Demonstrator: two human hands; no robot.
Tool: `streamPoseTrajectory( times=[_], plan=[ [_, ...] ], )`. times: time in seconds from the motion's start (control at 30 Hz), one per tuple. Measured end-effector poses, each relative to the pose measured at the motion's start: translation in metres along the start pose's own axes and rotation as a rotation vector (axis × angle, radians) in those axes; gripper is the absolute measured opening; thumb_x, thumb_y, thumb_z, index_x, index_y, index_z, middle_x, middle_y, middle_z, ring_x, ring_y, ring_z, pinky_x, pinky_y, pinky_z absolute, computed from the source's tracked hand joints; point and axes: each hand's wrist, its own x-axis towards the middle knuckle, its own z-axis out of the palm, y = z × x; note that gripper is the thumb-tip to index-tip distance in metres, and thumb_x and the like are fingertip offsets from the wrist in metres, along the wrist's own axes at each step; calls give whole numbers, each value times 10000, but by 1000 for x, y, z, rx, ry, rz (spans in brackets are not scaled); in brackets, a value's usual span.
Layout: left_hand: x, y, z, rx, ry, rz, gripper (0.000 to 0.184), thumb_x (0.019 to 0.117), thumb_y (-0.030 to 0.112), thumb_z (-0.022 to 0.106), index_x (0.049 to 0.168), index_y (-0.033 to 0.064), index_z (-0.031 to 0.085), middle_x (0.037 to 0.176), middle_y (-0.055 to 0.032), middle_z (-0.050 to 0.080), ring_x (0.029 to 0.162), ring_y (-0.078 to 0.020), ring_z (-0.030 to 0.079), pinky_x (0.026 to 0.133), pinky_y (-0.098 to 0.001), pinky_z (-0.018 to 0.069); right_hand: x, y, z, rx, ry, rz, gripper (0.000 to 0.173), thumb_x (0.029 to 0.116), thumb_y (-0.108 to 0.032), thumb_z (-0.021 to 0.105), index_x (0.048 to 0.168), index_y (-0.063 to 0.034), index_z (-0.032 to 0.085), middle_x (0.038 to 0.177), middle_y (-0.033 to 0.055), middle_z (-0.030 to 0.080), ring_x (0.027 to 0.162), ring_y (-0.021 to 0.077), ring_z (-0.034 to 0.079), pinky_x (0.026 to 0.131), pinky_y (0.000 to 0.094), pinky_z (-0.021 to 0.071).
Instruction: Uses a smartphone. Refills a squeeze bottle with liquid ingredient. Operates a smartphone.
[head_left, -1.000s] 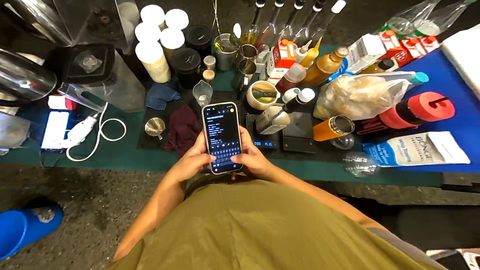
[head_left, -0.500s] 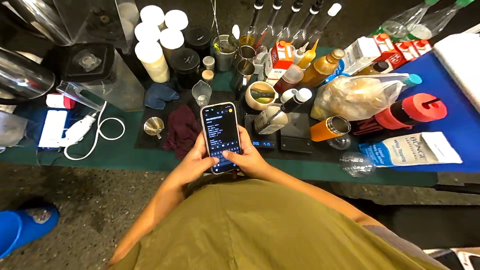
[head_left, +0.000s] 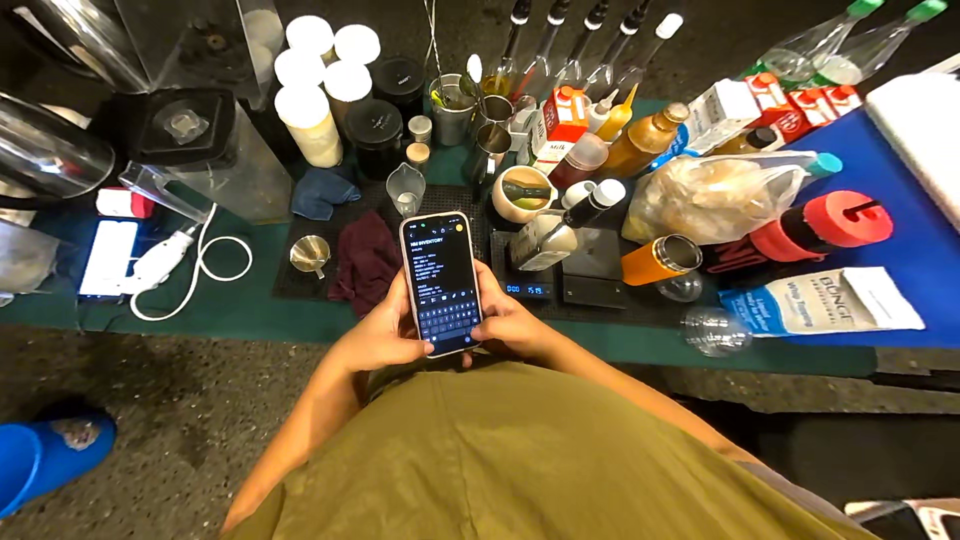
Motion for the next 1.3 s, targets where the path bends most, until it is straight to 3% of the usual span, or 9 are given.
streamPoseTrajectory(
  times=[0.1, 0.3, 0.43, 0.47, 0.57, 0.8, 1.03, 1.17, 1.3],
  plan=[
    [2, 3, 2, 56, 31, -30, 968, 789, -36, 660, 1548, 105, 77, 1301, 84, 628, 1132, -31, 656, 979, -249, 563, -1, -1, 1, -27, 21, -1, 745, 817, 41, 464, 1439, -269, 194, 1185, -52, 677, 912, 109, 727, 637, 262, 618],
    [6, 0, -4, 25, -34, 14, 952, 815, 65, 714, 1542, 147, 104, 1302, 112, 632, 1129, -37, 659, 981, -253, 562, -1, -3, 1, -56, 51, -9, 723, 831, 42, 446, 1442, -263, 211, 1164, -54, 683, 903, 102, 726, 634, 264, 618],
    [6, 1, -4, 17, -17, -3, 949, 809, 76, 710, 1530, 119, 94, 1284, 106, 627, 1112, -28, 661, 968, -247, 565, 0, -4, 9, -162, 124, 25, 814, 871, 32, 617, 1476, -205, 126, 1209, -42, 656, 986, 84, 714, 751, 255, 623],
    [6, 1, -4, 13, -13, -8, 949, 802, 60, 702, 1527, 113, 93, 1280, 103, 627, 1109, -28, 662, 966, -247, 566, 1, -6, 12, -181, 162, 46, 844, 865, 63, 624, 1487, -196, 117, 1200, -23, 658, 973, 90, 719, 741, 254, 624],
    [5, 2, -5, 12, -14, -3, 943, 792, 27, 685, 1528, 125, 103, 1280, 112, 631, 1107, -25, 662, 968, -241, 563, 1, -6, 12, -213, 166, 55, 843, 873, 56, 568, 1522, -188, 88, 1176, -29, 660, 928, 74, 720, 693, 241, 623],
    [4, 1, -7, -6, -36, 25, 932, 806, 30, 693, 1529, 166, 120, 1301, 117, 627, 1129, -40, 659, 983, -256, 560, 4, -1, 3, -114, 88, -3, 683, 890, 26, 427, 1472, -258, 208, 1153, -40, 682, 893, 103, 729, 607, 263, 621],
    [4, 0, -6, -18, -18, 6, 939, 795, 3, 663, 1544, 114, 106, 1288, 83, 640, 1115, -45, 666, 976, -255, 562, 7, 0, 1, 14, 105, 6, 577, 907, -23, 360, 1412, -285, 269, 1147, -42, 697, 895, 128, 736, 580, 273, 614],
    [4, -2, -7, -16, -19, 36, 906, 821, 106, 705, 1528, 173, 143, 1289, 130, 636, 1118, -30, 659, 971, -244, 560, 3, -2, -4, -50, -8, -19, 733, 836, 34, 444, 1455, -261, 185, 1236, -49, 655, 996, 130, 718, 681, 299, 633],
    [7, -4, -8, -65, -41, 42, 903, 834, 201, 738, 1528, 204, 159, 1296, 119, 640, 1119, -46, 662, 974, -252, 558, 0, -6, -9, -61, -76, -17, 844, 796, 63, 468, 1489, -261, 111, 1312, -38, 620, 1062, 147, 705, 744, 318, 636]
  ],
)
